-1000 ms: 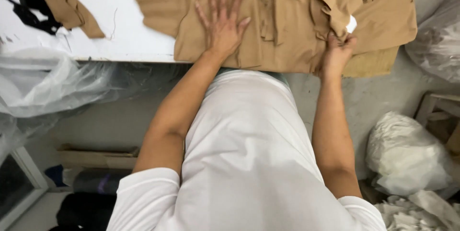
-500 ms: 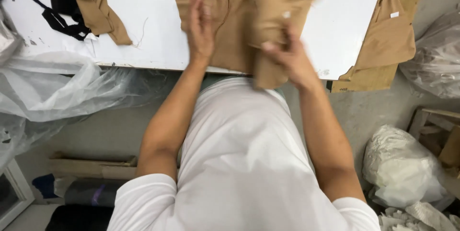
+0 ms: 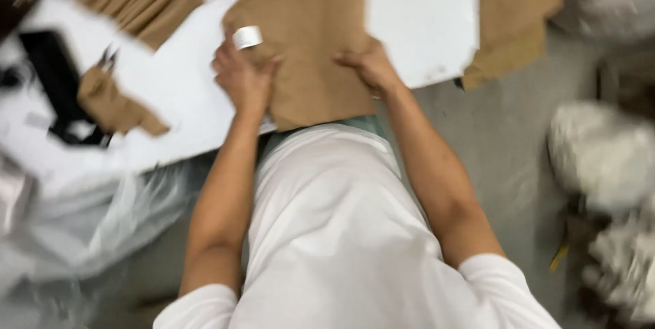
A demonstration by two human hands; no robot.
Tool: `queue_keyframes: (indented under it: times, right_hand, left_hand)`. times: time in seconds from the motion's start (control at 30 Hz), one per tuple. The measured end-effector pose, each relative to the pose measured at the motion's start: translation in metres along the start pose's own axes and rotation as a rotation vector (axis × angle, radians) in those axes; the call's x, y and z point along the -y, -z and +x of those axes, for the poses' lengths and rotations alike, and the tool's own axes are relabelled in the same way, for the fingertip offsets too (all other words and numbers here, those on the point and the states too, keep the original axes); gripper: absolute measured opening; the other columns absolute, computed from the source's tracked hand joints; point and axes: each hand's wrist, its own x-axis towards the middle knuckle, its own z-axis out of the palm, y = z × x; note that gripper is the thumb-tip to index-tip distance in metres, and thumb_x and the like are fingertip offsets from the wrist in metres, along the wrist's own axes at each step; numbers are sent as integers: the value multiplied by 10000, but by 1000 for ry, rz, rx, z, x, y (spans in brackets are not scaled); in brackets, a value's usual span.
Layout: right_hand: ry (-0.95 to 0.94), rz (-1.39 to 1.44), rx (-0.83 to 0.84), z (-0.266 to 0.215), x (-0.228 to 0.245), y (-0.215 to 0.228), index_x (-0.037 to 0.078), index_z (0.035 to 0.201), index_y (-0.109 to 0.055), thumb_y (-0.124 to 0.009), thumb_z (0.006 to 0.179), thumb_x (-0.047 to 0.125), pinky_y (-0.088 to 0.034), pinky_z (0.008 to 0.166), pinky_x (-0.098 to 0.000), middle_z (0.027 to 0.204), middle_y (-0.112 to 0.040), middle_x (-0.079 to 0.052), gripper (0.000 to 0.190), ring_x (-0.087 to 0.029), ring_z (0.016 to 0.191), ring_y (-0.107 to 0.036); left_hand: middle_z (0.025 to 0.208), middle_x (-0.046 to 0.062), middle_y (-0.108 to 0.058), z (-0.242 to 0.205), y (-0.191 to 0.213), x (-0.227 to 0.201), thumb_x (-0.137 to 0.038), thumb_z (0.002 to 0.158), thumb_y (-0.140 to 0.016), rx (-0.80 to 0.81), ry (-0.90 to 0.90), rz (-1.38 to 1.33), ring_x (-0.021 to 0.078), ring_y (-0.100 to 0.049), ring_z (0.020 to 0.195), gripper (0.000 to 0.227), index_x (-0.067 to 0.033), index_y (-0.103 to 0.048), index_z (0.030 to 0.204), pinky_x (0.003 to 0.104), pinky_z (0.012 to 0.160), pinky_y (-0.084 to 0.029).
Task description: The person folds several tan-colored garments on a white table, smoothing the fabric and aligning the edges by hand. The person briefly pauses to pet a black cat on the floor before continuing to fold the remaining items.
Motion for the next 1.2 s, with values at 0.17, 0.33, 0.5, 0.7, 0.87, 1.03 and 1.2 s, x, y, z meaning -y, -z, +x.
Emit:
queue_keyframes:
  times: [0.17,0.33,0.5,0.7,0.87,1.03,1.2]
  right_hand:
    - [-223,573,124,-24,-14,43,16,1269,-687,-889,714,54,-622,682,-583,972,-742,-252,592,-428,853,-765]
    - [-167,1042,119,-61,-89,151,29,1389,-577,-699,894,-41,-642,640,-566,928,-723,-202,515,-418,785,-770]
    - [31,1166,17,-91,-83,281,129,1476,-538,-590,932,43,-618,745,-653,1142,-735,-235,554,-436,927,-751]
    - [228,985,-223,-44,-32,417,136,1491,-544,-620,941,68,-619,937,-657,1296,-712,-210,559,-440,1121,-728]
    - [212,1050,-229,38,-9,466,106,1442,-608,-647,938,24,-639,1000,-649,1290,-733,-233,513,-475,1128,-746]
    - [322,1047,-178,106,-22,449,40,1384,-616,-785,898,171,-591,1079,-552,1303,-711,-147,531,-379,1215,-687]
    - [-82,1081,-392,207,-179,435,116,1390,-598,-836,867,92,-615,924,-621,1219,-728,-214,575,-456,1078,-733]
  left_hand:
    - [1371,271,-575,-6,1,-53,-248,901,-880,280,-63,-157,490,-557,1283,751,-1,-463,1475,640,1053,-441]
    - [1282,197,-635,-23,-44,-114,-362,889,-870,486,-198,-305,416,-652,1165,671,-43,-561,1392,511,1006,-539]
    - [1224,115,-553,-25,-103,-181,-393,1036,-704,467,-333,-300,266,-701,916,503,-84,-519,1388,415,785,-614]
    - [1245,84,-493,-19,-150,-212,-368,1042,-669,128,-580,-55,292,-643,1078,401,-117,-532,1324,430,817,-624]
    - [1231,43,-519,-16,-154,-215,-366,1054,-640,40,-577,24,237,-654,1070,314,-138,-588,1264,372,760,-639]
    - [1190,181,-613,-19,-143,-236,-231,1076,-649,-47,-652,50,356,-665,1039,280,5,-645,1226,425,746,-596]
    - [1194,81,-563,-16,-160,-218,-357,1011,-695,-56,-603,198,196,-658,835,335,-91,-644,1209,262,616,-603]
